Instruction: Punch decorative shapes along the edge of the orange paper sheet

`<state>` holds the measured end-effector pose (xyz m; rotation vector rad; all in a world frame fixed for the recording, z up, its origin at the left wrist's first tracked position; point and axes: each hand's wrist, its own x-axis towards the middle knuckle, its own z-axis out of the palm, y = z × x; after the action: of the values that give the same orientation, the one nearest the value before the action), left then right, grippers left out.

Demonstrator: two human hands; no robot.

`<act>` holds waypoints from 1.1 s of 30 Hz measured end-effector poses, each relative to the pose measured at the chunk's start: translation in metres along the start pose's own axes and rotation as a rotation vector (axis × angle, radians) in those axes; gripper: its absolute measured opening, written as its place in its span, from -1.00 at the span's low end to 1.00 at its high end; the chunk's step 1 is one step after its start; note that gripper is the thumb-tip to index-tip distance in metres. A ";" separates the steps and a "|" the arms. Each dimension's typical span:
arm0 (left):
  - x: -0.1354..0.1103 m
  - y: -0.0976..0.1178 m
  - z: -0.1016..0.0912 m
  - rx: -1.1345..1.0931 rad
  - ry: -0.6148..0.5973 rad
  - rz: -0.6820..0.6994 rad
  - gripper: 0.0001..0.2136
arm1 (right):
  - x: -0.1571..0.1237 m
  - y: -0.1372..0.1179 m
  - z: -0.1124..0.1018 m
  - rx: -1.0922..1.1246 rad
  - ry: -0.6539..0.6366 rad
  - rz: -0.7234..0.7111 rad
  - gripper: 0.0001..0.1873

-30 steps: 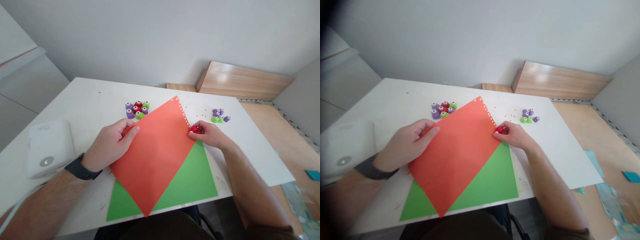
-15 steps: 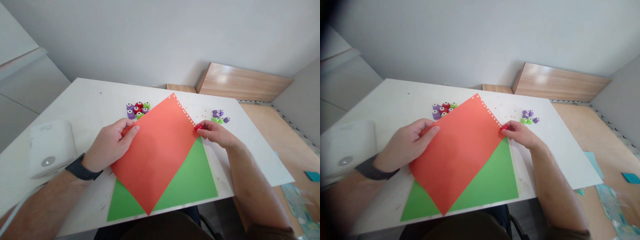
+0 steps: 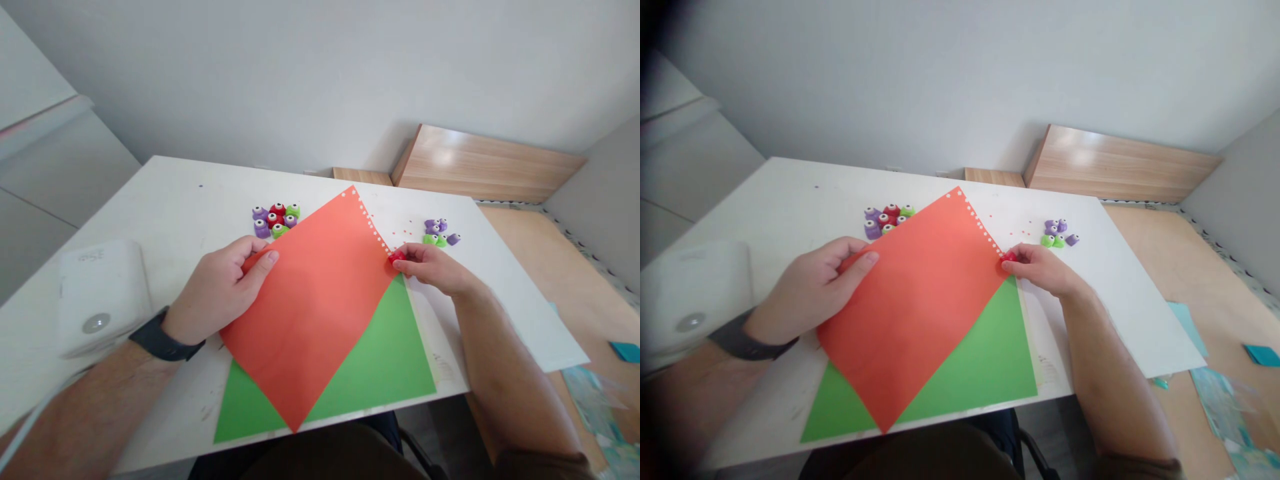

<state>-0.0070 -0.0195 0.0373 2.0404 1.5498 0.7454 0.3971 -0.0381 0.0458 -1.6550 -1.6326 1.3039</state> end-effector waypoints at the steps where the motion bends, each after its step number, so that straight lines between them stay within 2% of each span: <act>1: 0.000 0.000 0.000 0.001 0.002 -0.002 -0.73 | 0.000 0.001 0.000 -0.001 -0.002 0.001 -0.60; 20: 0.001 0.002 0.000 0.014 0.001 -0.016 -0.72 | 0.003 0.006 0.003 0.044 0.060 -0.158 -0.63; 26: 0.000 0.005 -0.002 0.005 -0.056 -0.041 -0.69 | 0.009 0.016 0.003 -0.051 0.090 -0.173 -0.64; 33: 0.001 0.002 -0.001 0.005 -0.031 -0.027 -0.70 | 0.010 0.018 0.009 -0.162 0.175 -0.182 -0.67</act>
<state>-0.0065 -0.0191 0.0392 2.0209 1.5601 0.6971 0.3967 -0.0338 0.0240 -1.6176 -1.7728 0.9329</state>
